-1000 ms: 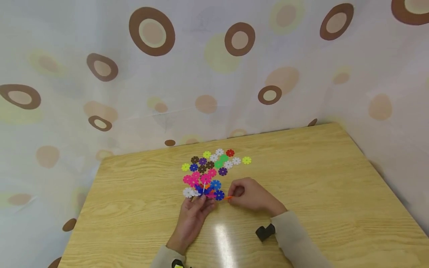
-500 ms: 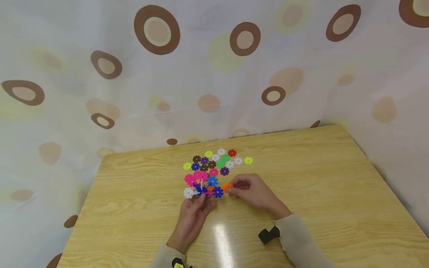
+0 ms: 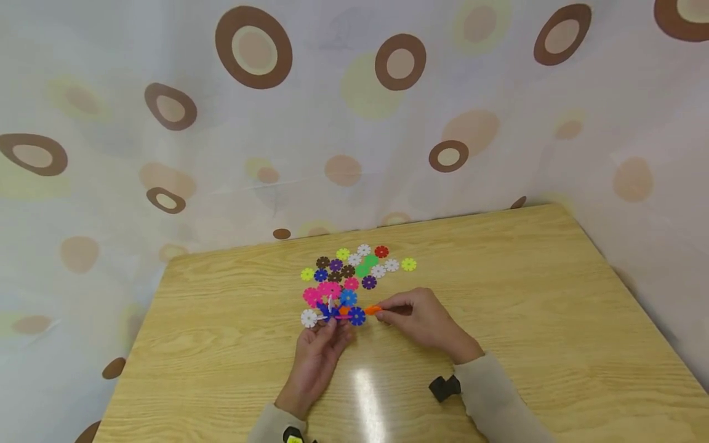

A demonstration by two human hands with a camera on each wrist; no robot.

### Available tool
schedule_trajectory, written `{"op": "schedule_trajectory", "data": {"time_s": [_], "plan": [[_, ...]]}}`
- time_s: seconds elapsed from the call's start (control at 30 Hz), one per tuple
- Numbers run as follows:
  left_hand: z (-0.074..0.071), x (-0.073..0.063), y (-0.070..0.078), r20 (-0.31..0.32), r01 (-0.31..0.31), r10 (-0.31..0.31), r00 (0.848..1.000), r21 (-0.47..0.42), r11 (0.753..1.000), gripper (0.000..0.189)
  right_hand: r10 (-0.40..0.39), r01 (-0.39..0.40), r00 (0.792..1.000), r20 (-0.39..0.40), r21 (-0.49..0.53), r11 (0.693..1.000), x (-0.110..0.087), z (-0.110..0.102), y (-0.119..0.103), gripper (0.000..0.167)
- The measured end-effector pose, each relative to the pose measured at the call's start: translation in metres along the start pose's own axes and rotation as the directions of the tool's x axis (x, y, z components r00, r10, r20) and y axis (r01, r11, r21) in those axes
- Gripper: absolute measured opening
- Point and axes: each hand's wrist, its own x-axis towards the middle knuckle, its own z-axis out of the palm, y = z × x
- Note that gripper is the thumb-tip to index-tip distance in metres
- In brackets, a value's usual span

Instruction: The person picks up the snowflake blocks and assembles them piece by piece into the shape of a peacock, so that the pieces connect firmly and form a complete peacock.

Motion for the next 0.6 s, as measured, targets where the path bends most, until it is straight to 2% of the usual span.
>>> {"op": "schedule_trajectory", "data": {"time_s": [0.4,0.6], "plan": [[0.0031,0.0005,-0.0020,-0.030,-0.037,0.037,0.999,0.002,0.999,0.010,0.010,-0.011,1.000,-0.017,-0.028,1.000,0.0000,0.0003,-0.0001,0.008],[0.0036,-0.0003,-0.0032,-0.045,-0.045,0.045,0.998,0.011,0.999,0.011,-0.061,0.059,0.997,-0.039,-0.053,0.997,0.0003,0.0044,0.0021,0.006]]}}
